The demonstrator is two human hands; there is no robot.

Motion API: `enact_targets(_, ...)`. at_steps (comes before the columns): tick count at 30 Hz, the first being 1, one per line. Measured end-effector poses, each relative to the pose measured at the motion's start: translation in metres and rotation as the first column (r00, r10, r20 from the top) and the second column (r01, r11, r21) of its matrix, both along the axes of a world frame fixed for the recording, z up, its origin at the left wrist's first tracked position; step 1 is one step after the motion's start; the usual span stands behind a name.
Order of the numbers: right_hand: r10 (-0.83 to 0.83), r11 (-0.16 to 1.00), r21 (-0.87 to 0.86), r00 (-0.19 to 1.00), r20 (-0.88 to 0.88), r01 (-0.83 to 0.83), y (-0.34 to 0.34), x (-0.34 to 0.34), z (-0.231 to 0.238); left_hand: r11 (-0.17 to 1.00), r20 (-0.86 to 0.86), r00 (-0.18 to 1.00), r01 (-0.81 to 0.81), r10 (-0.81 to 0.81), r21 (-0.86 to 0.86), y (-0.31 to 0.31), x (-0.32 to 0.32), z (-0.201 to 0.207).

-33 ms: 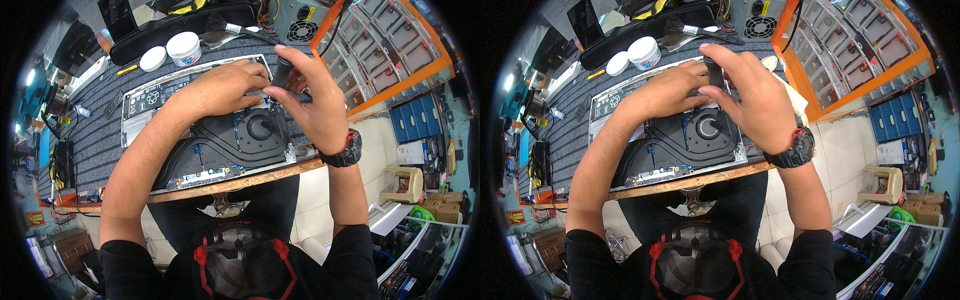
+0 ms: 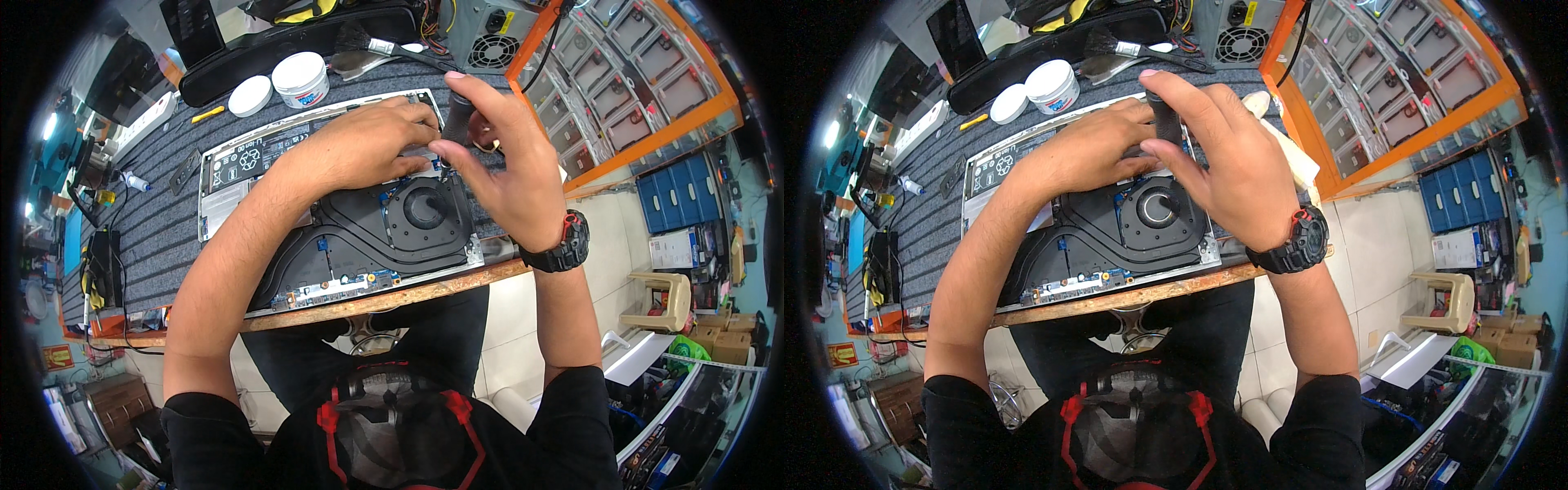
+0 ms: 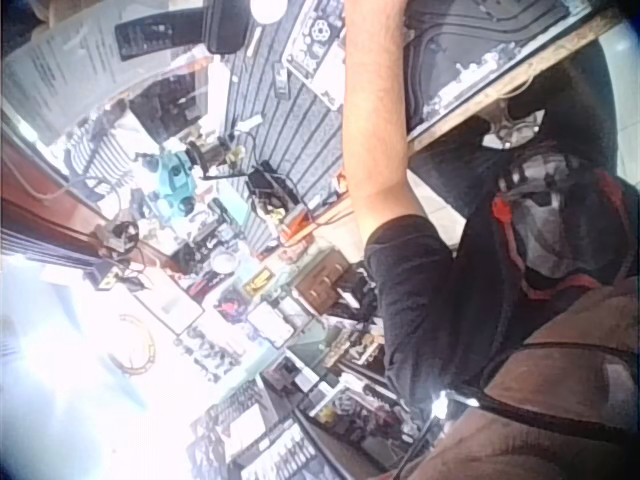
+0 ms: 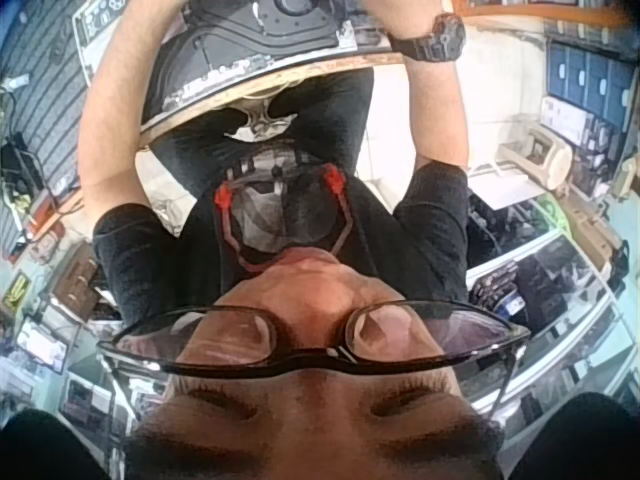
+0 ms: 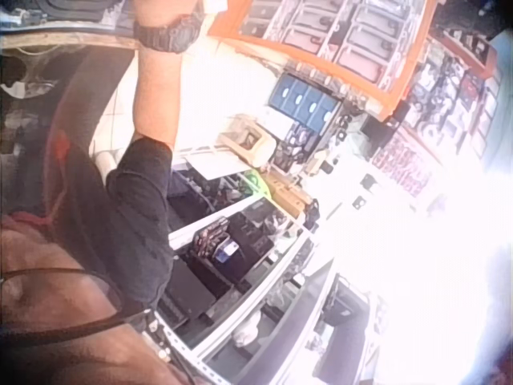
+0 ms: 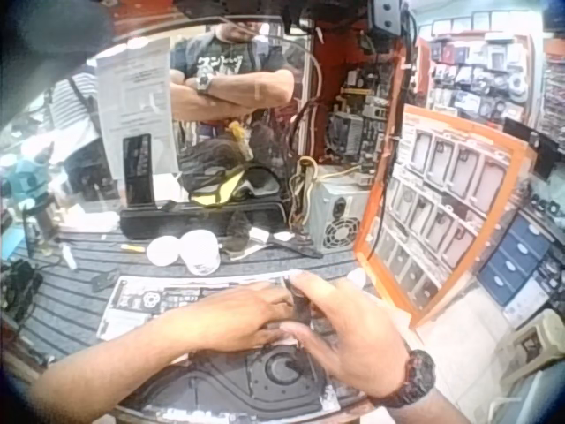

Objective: The person works on the internal components of a disassembled laptop, using a screwdriver to tighten screws on the motherboard and a heat gun to apply heat to specific areas. The person also handles a small white component and manipulates internal cables.

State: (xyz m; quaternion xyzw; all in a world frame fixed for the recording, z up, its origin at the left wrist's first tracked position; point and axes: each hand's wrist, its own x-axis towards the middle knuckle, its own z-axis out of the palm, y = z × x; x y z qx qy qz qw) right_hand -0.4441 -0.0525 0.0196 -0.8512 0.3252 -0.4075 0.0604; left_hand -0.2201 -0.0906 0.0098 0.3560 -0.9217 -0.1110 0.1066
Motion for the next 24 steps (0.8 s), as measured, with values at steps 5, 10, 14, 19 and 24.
enact_targets(5,0.112,0.99,0.071,0.982,0.153,-0.124,0.0,0.002,-0.009,0.996,-0.091,0.994,0.05,-0.057,-0.073,-0.002,0.001,-0.009)
enact_targets(10,0.131,0.985,0.087,0.976,0.176,-0.148,-0.001,0.005,-0.01,0.995,-0.11,0.992,0.055,-0.064,-0.086,-0.005,0.002,-0.015)
enact_targets(14,0.021,0.979,0.203,0.998,0.056,-0.032,0.007,0.002,-0.005,0.997,-0.106,0.993,0.056,-0.061,-0.048,-0.005,0.002,-0.012)
enact_targets(19,0.082,0.964,0.232,0.972,0.218,-0.133,0.004,0.005,-0.01,0.999,-0.222,0.974,0.048,-0.048,-0.004,-0.005,0.013,-0.009)
enact_targets(24,-0.071,0.98,0.194,0.993,0.09,0.052,0.011,0.008,-0.01,0.994,-0.347,0.938,-0.056,0.019,-0.098,0.004,0.067,0.028)
